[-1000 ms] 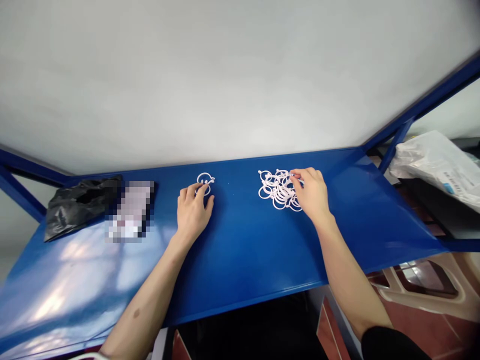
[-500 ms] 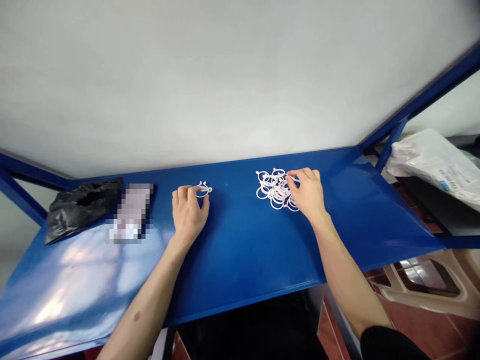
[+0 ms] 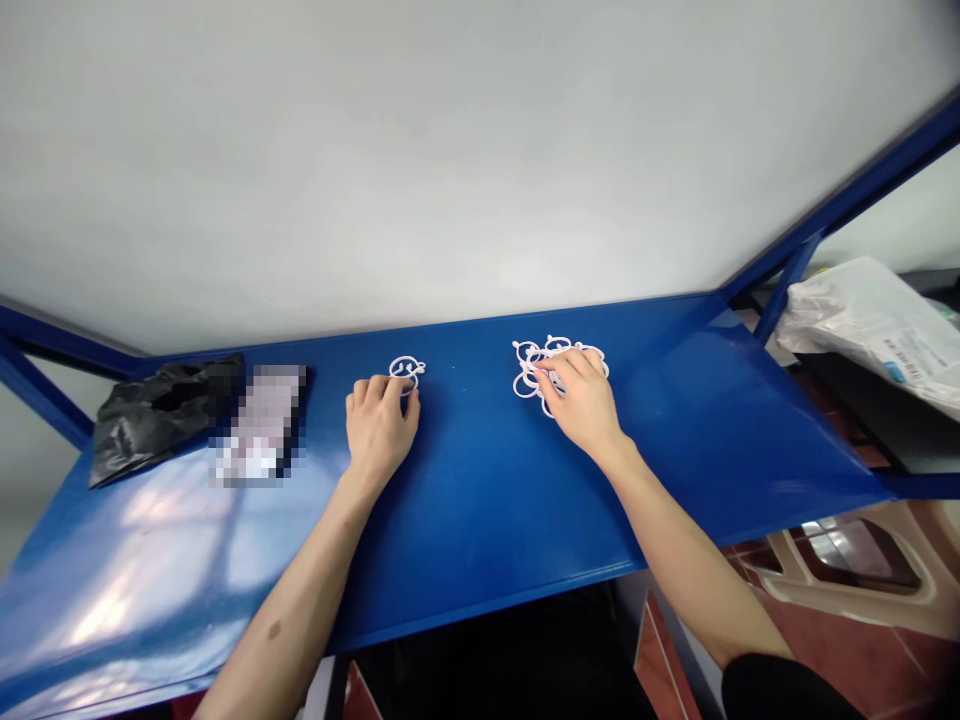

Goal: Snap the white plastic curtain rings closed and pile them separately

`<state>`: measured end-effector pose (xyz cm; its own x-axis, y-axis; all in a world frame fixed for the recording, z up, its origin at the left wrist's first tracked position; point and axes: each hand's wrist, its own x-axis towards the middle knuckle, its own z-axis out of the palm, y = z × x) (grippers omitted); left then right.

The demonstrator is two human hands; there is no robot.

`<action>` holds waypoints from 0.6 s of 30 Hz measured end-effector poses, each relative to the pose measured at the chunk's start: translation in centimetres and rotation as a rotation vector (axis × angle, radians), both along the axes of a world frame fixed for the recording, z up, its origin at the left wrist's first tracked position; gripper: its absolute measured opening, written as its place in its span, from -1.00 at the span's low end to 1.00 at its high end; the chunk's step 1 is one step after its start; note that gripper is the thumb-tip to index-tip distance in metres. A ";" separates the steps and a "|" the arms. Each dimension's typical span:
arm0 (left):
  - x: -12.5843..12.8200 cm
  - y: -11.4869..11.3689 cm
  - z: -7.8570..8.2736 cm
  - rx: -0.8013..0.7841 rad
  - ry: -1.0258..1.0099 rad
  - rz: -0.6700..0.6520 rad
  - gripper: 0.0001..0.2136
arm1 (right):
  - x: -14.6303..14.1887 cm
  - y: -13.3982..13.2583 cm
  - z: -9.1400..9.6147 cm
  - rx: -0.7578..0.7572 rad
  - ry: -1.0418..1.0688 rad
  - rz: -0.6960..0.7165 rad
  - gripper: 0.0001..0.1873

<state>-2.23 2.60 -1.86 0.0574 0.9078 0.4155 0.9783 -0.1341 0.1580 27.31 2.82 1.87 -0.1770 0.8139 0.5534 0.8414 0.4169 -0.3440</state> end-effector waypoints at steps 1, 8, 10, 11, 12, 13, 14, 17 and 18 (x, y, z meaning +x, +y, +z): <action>0.1 0.0 0.0 0.007 -0.002 0.009 -0.73 | -0.2 -0.1 -0.1 0.004 0.001 0.014 -0.83; 0.1 0.1 -0.1 -0.013 -0.020 0.036 -0.67 | -1.1 -0.5 -0.1 -0.023 0.002 0.065 -0.82; 0.0 0.1 -0.1 -0.008 -0.029 0.049 -0.71 | -1.3 -0.6 0.0 -0.044 0.002 0.074 -0.81; -0.1 0.1 -0.2 -0.006 -0.030 0.051 -0.72 | -1.3 -0.7 0.0 -0.056 0.004 0.078 -0.80; -0.1 0.1 -0.2 -0.006 -0.031 0.050 -0.72 | -1.4 -0.8 0.0 -0.068 0.004 0.082 -0.80; -0.1 0.1 -0.2 -0.007 -0.032 0.047 -0.73 | -1.5 -0.8 0.1 -0.077 0.004 0.087 -0.79; -0.2 0.1 -0.3 -0.010 -0.035 0.041 -0.74 | -1.6 -0.9 0.1 -0.086 0.003 0.091 -0.79; -0.1 0.1 -0.3 -0.024 -0.050 0.040 -0.75 | -1.8 -1.0 0.1 -0.099 -0.002 0.107 -0.77; -0.1 0.1 -0.3 -0.024 -0.056 0.044 -0.75 | -1.9 -1.0 0.1 -0.101 -0.002 0.114 -0.77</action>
<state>-2.31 2.73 -2.14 -0.0050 0.9188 0.3948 0.9727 -0.0871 0.2150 25.39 1.78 1.97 -0.2728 0.8400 0.4691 0.7914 0.4732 -0.3871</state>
